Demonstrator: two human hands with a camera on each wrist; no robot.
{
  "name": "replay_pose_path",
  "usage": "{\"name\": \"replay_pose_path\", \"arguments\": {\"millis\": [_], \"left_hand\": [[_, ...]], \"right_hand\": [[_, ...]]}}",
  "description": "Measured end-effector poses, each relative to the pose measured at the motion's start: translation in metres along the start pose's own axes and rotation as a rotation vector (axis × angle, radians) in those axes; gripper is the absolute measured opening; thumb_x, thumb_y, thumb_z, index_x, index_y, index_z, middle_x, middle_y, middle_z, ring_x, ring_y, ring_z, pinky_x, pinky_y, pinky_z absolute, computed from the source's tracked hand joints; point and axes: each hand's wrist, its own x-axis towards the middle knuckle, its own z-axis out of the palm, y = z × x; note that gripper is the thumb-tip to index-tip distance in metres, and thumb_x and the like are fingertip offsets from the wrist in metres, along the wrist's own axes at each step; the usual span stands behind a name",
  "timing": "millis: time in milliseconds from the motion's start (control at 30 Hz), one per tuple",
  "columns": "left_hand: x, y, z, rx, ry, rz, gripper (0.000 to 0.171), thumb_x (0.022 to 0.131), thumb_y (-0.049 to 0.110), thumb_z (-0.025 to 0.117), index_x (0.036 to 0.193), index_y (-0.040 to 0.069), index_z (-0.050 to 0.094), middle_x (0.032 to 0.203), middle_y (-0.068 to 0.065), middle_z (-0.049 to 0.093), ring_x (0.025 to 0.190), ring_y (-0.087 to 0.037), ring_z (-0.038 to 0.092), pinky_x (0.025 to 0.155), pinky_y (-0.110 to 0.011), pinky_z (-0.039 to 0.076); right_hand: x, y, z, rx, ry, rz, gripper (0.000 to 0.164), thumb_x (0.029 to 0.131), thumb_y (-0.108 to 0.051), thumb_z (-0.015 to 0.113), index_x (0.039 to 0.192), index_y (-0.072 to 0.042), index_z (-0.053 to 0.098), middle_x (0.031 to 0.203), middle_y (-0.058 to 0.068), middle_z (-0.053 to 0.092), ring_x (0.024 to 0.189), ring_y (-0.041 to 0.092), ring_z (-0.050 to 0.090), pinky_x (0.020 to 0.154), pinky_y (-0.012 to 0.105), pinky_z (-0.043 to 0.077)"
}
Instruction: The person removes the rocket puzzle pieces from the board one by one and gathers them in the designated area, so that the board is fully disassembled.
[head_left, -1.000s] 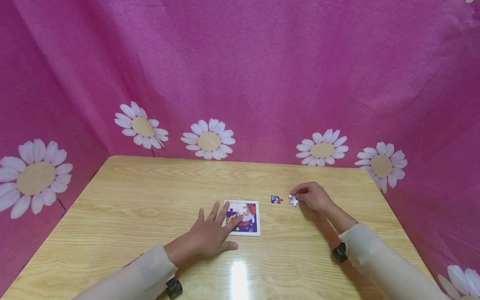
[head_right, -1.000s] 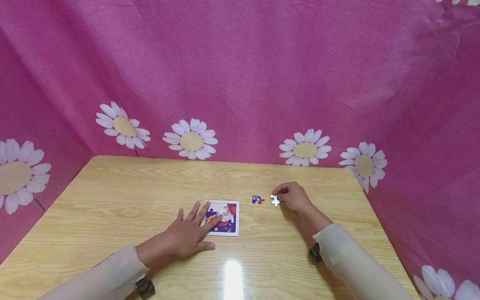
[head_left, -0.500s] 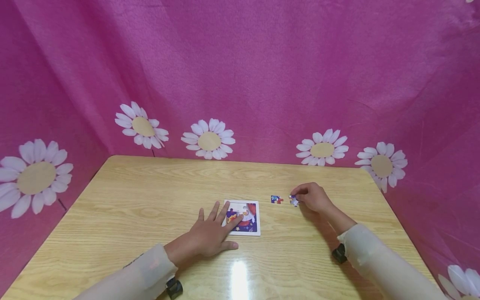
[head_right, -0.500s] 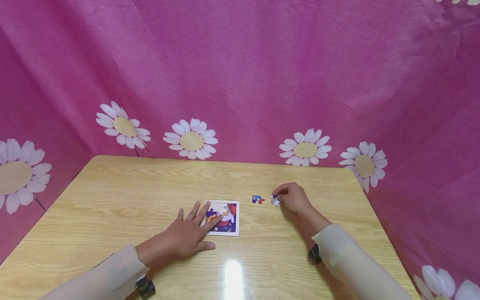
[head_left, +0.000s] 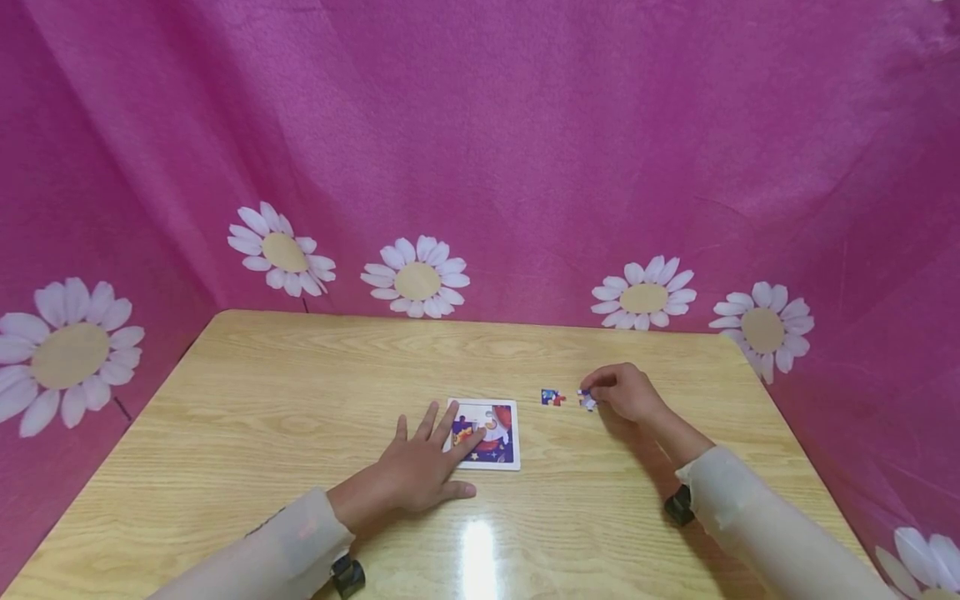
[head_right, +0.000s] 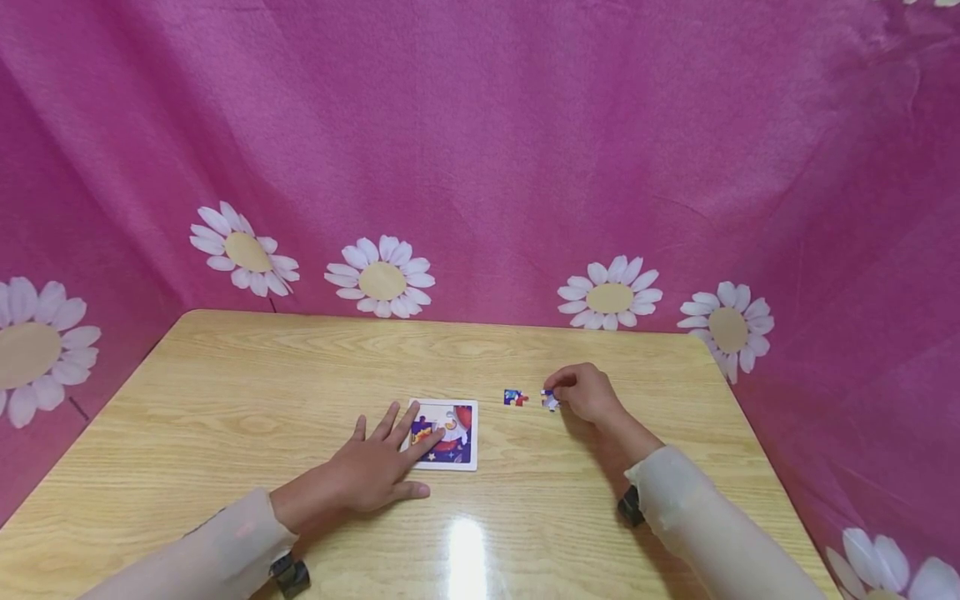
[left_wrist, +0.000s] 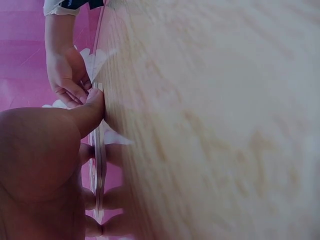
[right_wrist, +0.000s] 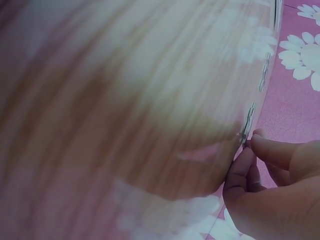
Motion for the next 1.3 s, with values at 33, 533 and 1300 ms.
{"name": "replay_pose_path", "arguments": {"millis": [33,533,1300], "left_hand": [[0.0,0.0,0.0,0.001,0.002,0.001,0.08,0.096,0.074,0.044,0.165,0.04,0.02,0.174,-0.013,0.004,0.158,-0.043,0.001,0.116,-0.076,0.013],[0.004,-0.003,0.004,0.01,-0.004,0.003,0.08,0.097,0.075,0.043,0.165,0.042,0.017,0.174,-0.012,0.002,0.158,-0.043,0.0,0.116,-0.077,0.012],[0.001,-0.002,0.002,-0.01,-0.002,0.001,0.08,0.097,0.074,0.044,0.165,0.041,0.019,0.174,-0.012,0.002,0.158,-0.042,0.0,0.117,-0.076,0.011]], "right_hand": [[0.0,0.0,0.0,0.004,0.0,-0.004,0.016,0.094,0.005,0.066,0.102,0.0,0.079,0.105,0.016,0.076,0.094,0.024,0.061,0.078,0.031,0.048],[-0.001,-0.008,0.0,0.04,-0.002,0.024,0.015,0.096,0.003,0.066,0.107,0.003,0.077,0.106,0.018,0.074,0.087,0.022,0.059,0.069,0.028,0.047],[-0.001,-0.033,0.014,0.057,-0.017,-0.079,0.017,0.095,0.001,0.068,0.109,0.004,0.076,0.11,0.021,0.074,0.084,0.019,0.062,0.069,0.029,0.051]]}}
